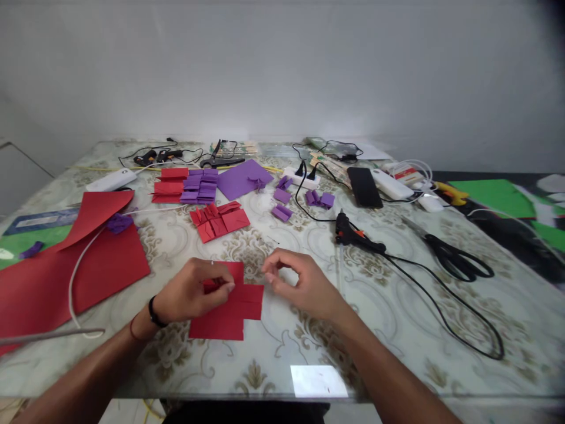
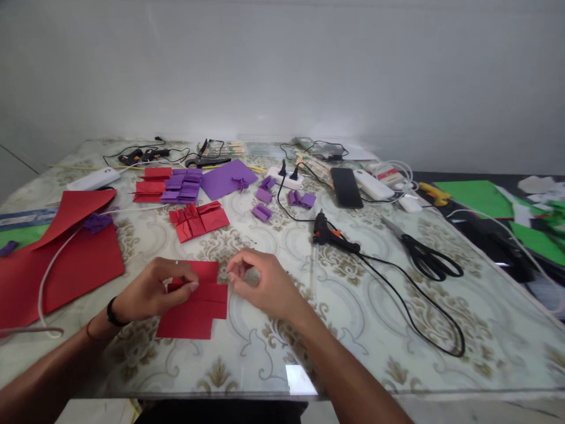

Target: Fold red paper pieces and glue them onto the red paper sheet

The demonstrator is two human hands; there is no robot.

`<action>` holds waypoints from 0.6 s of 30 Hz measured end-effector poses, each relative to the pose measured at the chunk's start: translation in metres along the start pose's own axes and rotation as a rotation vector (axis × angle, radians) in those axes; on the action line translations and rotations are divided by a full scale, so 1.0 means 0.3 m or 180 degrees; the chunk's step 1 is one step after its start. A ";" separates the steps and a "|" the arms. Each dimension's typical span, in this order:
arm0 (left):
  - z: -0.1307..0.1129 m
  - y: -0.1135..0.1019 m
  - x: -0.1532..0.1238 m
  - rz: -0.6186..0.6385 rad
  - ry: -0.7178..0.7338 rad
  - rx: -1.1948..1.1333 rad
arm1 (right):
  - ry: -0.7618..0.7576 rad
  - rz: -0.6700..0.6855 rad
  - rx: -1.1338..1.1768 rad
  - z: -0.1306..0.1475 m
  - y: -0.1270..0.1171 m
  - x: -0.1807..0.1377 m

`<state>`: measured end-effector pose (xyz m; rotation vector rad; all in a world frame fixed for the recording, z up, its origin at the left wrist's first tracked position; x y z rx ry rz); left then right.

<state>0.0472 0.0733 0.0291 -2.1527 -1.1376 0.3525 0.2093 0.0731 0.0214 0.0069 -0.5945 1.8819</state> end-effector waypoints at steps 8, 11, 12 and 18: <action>0.000 0.072 -0.003 -0.0065 -0.0043 -0.0121 | 0.0125 0.0270 0.0060 -0.007 0.123 -0.008; 0.010 0.068 -0.001 -0.0113 -0.0189 -0.0269 | 0.0128 0.0234 0.0034 -0.013 0.124 -0.009; 0.010 0.069 -0.001 -0.0114 -0.0204 -0.0284 | 0.0121 0.0227 0.0022 -0.014 0.125 -0.009; 0.008 0.082 -0.003 -0.0018 -0.0148 -0.0180 | 0.0026 0.0272 -0.0075 -0.017 0.140 -0.013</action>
Point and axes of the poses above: each hand's wrist, its own x-axis towards the middle knuckle, its own y-axis out of the palm, z = x × y, the point moved 9 cm from there along x, towards the middle knuckle, and after that the axes turned 6 degrees about -y, right-handed, at the moved point
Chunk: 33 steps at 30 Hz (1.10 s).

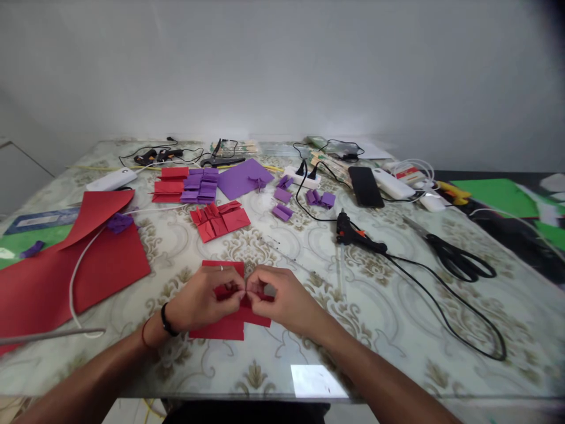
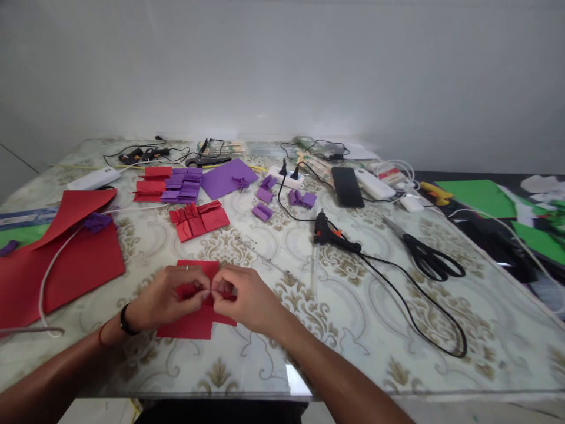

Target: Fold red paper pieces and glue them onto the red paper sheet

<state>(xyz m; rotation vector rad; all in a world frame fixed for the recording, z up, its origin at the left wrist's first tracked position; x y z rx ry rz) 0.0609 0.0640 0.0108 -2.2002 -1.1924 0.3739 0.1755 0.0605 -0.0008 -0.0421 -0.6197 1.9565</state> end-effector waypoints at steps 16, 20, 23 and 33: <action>0.062 -0.109 0.033 0.0204 0.0107 -0.0112 | 0.0192 -0.0323 0.0121 -0.023 -0.113 0.003; 0.110 -0.172 0.042 -0.0179 -0.0171 -0.0420 | 0.0346 -0.0479 0.0089 -0.050 -0.147 0.000; 0.095 -0.151 0.038 -0.0353 -0.0090 -0.0456 | 0.0216 -0.0350 0.0108 -0.037 -0.111 0.006; 0.031 -0.035 0.016 -0.0108 0.0199 0.0111 | 0.0062 -0.0236 0.0138 -0.026 -0.037 0.011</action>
Point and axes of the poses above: each hand's wrist, its own x-axis towards the middle knuckle, its own y-axis out of the palm, z = x × y, the point moved 9 cm from there along x, towards the middle knuckle, and after that the axes turned 6 degrees about -y, right-handed, at the moved point
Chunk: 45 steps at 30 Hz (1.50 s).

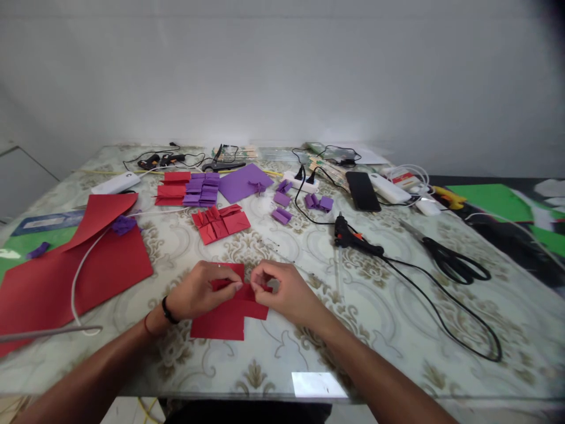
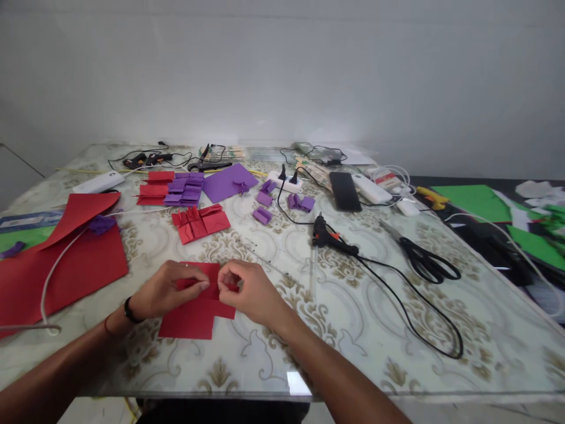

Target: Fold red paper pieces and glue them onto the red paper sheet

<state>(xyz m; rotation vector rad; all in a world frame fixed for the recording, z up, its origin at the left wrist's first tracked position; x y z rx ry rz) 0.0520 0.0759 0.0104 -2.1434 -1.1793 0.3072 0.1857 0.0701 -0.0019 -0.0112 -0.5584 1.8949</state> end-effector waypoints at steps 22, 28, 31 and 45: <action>0.002 -0.059 -0.006 -0.0271 -0.0260 -0.0243 | 0.0025 -0.0011 0.0012 0.014 -0.058 -0.010; 0.005 -0.020 -0.006 -0.0211 -0.0327 -0.0375 | -0.0001 0.0028 0.0048 0.012 -0.007 -0.006; 0.012 -0.010 -0.005 -0.0196 -0.0371 -0.0450 | -0.0002 -0.0001 0.0069 0.011 0.009 -0.007; 0.007 0.011 -0.006 -0.0142 -0.0247 -0.0473 | -0.0040 -0.0002 0.0071 0.028 0.015 -0.011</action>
Point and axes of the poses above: each hand's wrist, its own x-axis towards the middle knuckle, its own y-axis out of the palm, z = x × y, the point moved 9 cm from there along x, towards the middle knuckle, and after that the axes turned 6 degrees about -y, right-handed, at the moved point
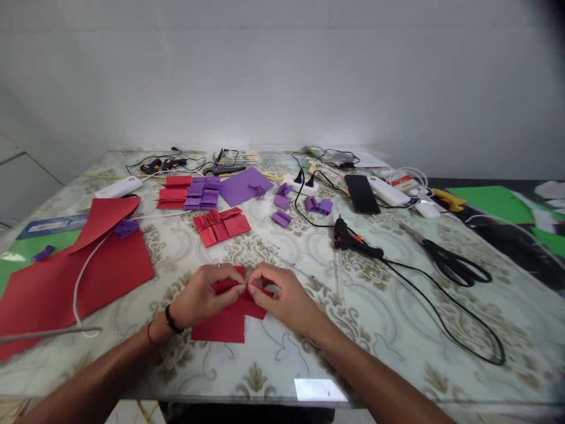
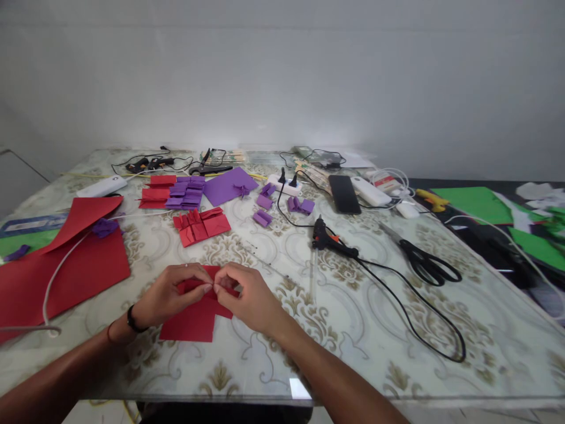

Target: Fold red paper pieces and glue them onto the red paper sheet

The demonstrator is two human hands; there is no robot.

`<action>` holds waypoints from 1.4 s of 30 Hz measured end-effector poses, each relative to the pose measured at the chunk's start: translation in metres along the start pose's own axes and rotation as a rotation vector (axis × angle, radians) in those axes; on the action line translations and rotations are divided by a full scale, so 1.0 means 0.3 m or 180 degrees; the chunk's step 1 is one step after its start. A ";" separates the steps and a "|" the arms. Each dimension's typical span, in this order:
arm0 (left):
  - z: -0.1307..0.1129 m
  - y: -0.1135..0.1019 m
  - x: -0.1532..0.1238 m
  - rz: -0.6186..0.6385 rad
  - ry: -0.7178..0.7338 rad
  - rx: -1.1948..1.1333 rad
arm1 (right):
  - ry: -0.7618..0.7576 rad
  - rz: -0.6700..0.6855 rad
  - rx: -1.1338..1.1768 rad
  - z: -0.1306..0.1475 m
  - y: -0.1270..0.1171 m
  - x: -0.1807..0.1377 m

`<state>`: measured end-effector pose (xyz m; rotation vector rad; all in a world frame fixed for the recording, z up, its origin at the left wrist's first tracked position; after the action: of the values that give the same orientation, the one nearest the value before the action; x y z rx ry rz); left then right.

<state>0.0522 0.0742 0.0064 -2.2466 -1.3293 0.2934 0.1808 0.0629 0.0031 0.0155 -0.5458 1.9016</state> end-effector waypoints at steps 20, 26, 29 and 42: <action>0.023 -0.019 0.013 0.0134 -0.0190 -0.0372 | -0.0069 0.0007 -0.0141 0.007 -0.017 0.007; -0.004 0.001 0.007 0.0102 -0.0129 -0.0312 | -0.0010 -0.0039 -0.0091 -0.008 0.004 0.003; -0.003 0.012 0.006 0.0138 -0.0139 -0.0320 | -0.0009 -0.0050 -0.0010 -0.011 0.007 0.003; -0.027 0.006 -0.004 0.0127 0.0011 -0.0089 | -0.0141 -0.0040 0.0004 0.023 0.004 0.004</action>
<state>0.0564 0.0698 0.0123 -2.2979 -1.2957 0.2864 0.1776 0.0610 0.0093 0.0620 -0.5733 1.8930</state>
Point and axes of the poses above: each hand's wrist, its own x-axis towards the middle knuckle, its own y-axis out of the palm, z = x × y, the point moved 9 cm from there along x, towards the middle knuckle, and after that the axes turned 6 degrees about -y, right-handed, at the moved point
